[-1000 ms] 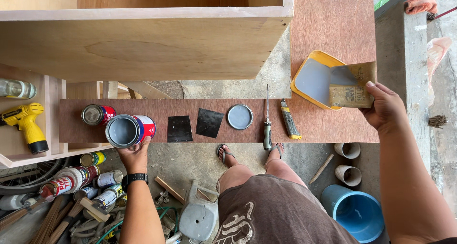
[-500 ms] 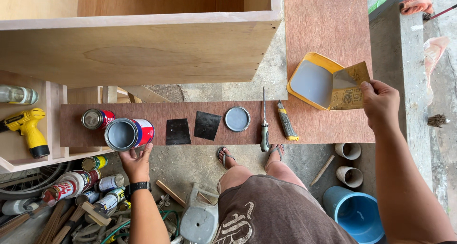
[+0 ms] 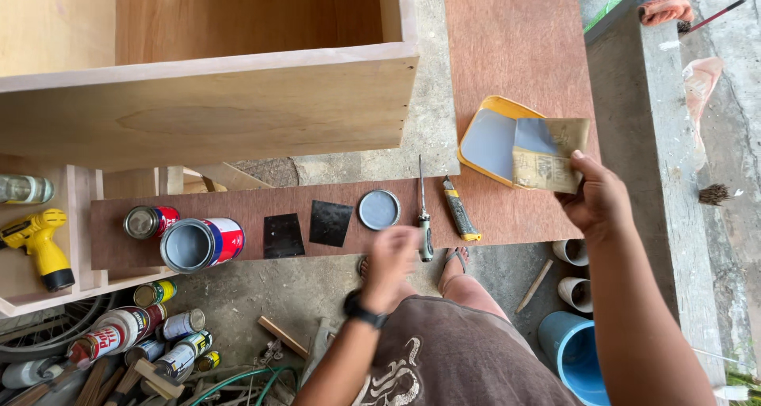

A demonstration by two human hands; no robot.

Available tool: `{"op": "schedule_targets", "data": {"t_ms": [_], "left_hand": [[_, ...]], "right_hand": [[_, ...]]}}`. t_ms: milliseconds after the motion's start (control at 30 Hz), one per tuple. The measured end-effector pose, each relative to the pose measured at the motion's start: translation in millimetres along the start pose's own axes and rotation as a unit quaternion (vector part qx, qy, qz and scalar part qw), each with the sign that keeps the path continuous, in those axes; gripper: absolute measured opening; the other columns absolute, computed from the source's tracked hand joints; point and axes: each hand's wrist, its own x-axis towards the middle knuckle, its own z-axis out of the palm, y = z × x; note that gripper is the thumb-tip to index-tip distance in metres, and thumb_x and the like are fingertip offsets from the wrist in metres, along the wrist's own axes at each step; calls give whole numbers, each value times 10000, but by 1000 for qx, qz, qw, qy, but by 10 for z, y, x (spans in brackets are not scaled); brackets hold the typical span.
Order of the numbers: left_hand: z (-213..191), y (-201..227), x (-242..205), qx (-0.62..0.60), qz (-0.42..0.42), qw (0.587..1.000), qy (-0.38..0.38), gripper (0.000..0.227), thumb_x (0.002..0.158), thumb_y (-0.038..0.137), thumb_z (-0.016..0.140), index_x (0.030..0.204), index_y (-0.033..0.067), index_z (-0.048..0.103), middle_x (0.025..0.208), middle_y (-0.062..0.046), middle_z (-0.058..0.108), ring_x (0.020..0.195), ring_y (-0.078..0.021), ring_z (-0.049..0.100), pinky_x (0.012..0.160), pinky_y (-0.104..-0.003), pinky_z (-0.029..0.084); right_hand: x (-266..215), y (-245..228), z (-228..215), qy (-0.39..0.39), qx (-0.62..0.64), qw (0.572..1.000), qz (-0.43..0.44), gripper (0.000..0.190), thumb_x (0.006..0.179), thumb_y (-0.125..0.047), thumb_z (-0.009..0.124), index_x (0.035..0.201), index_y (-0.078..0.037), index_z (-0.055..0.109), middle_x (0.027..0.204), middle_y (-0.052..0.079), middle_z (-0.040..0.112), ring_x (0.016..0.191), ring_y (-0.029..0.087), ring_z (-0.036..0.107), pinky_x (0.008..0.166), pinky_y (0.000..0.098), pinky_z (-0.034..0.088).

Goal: The person pours paint from a can into a yellow tray, scrapes the can with sandpaper, and adds a clear liquid from a bottle. They then use a power drill with a mixing attachment to stir the paint in the tray.

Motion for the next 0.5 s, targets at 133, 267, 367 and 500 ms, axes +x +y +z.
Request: {"op": "schedule_targets", "data": {"t_ms": [133,267,367,500], "left_hand": [[1352,-116,561,-99,-62,983,-144,749,938,546,925,1322,-56,698,1026,-209,760,797,-243,776,641,-342,700],[2034,218,767,-191,-89,966,-148,665,931,447,905,1289,-57,661,1018,-230,765,797,-290,795,661,-405,698],[2239,191,948,-230,-105,963,-94,468,910,248,907,1178,-45,659,876,-251,767,691,-308,797,580,-422,697],[2175,118,1166,-273,-134,952,-44,362,883,154,882,1100,-5,639,778,-204,735,618,-252,773,506,-371,677]], "right_hand": [[23,224,-81,10,97,995,-23,246,1025,-98,807,1227,-6,701,1129,113,753,978,266,819,879,519,709],[-87,316,-1,32,84,994,-58,80,1053,-100,785,1076,-48,730,1037,116,745,928,263,811,815,497,724],[-196,199,-33,-7,56,996,-63,105,1062,-188,780,1143,-126,756,1087,111,771,942,258,809,804,411,697],[-544,-200,-348,-266,144,953,-15,799,932,-533,812,1565,-115,564,1429,150,677,1230,260,700,897,247,553]]}}
